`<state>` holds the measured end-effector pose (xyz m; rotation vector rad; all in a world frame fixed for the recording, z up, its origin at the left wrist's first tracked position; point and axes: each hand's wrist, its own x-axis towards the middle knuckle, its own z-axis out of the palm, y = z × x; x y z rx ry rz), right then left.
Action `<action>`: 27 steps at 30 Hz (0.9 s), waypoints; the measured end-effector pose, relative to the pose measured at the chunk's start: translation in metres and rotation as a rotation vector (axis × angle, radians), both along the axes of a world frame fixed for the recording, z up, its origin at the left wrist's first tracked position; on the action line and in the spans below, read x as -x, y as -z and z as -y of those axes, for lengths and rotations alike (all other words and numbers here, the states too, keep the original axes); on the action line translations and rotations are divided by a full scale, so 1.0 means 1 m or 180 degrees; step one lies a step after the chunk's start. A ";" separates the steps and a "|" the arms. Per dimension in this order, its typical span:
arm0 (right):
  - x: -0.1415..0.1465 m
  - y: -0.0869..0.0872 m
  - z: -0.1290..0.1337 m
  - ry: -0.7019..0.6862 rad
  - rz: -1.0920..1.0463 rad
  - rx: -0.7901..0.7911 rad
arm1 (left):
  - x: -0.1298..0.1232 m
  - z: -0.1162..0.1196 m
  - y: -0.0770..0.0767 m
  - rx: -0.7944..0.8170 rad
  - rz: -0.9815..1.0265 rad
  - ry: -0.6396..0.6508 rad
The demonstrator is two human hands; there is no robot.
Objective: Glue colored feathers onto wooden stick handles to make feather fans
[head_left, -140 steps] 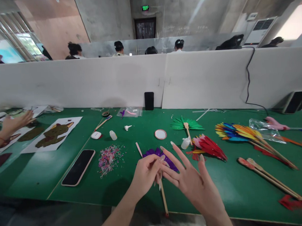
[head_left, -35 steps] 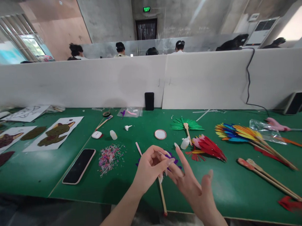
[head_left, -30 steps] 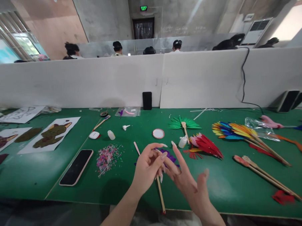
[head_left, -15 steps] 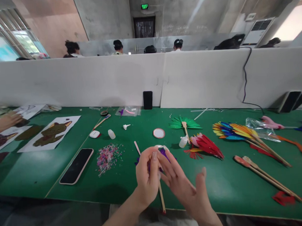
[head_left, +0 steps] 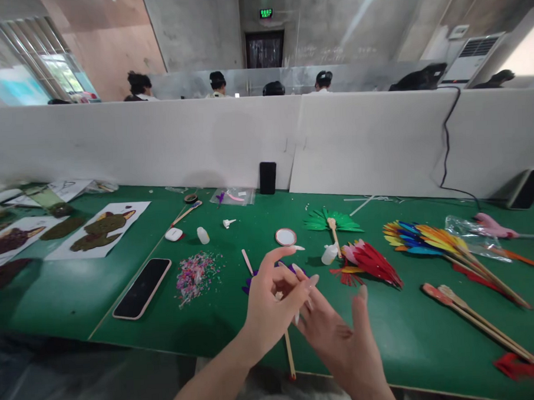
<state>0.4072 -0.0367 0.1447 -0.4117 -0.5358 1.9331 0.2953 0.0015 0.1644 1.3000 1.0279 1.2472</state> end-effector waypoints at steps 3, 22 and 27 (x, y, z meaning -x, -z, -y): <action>0.001 0.004 -0.001 0.0116 0.0067 -0.0052 | -0.001 -0.004 -0.001 0.0130 -0.0058 0.0035; 0.004 0.008 0.001 0.0063 -0.0049 -0.0185 | -0.005 -0.007 -0.006 0.0845 0.0743 0.0287; 0.006 -0.003 0.002 0.0104 0.0005 0.0058 | -0.004 -0.004 -0.005 0.0635 0.0627 0.0244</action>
